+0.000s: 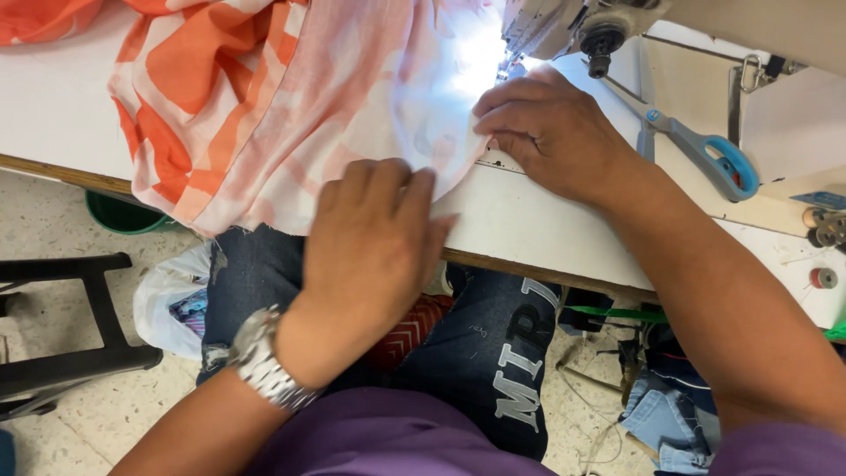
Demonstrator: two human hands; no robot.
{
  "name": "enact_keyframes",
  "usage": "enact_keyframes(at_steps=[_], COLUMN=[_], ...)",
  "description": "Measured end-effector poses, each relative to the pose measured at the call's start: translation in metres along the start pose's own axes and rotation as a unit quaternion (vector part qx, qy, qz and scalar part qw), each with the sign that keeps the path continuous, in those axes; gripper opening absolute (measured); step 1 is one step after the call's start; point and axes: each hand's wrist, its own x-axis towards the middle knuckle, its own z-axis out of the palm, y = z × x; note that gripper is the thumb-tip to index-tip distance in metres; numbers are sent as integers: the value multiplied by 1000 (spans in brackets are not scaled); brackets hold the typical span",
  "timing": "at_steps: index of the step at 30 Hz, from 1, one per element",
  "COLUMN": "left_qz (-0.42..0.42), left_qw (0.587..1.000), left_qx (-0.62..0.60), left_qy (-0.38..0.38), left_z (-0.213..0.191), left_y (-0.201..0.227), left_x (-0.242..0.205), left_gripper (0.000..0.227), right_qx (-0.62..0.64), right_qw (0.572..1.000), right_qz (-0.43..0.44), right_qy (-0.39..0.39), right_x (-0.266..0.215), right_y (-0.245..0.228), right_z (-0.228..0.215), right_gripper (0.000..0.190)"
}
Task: Sewing fabric using an industrial sewing machine and trimming threads with scissors
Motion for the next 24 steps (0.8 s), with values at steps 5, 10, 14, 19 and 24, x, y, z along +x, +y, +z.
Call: enact_keyframes(at_steps=[5,10,14,19,24], left_qz=[-19,-37,-57,-55,-56], left_qw=[998,997,995,996,995], left_qx=[51,39,14,31,34], left_qy=[23,60,87,64,69], left_z=[38,52,54,52,51], left_y=[11,8,6,7,2], left_x=[9,3,-3,-5,-8], left_gripper=[23,28,32,31,28], right_qx=[21,61,62,19,-21], right_qw=[1000,998,995,994,996], right_qz=[-16,17,56,63,39], right_qy=[6,-20,-49,-84,-75], right_x=[3,5,7,5,4], right_y=[-5,-3,-4,-3,-4], right_z=[-4,-8,-15,-15,-12], right_gripper=[8,9,7,13,10])
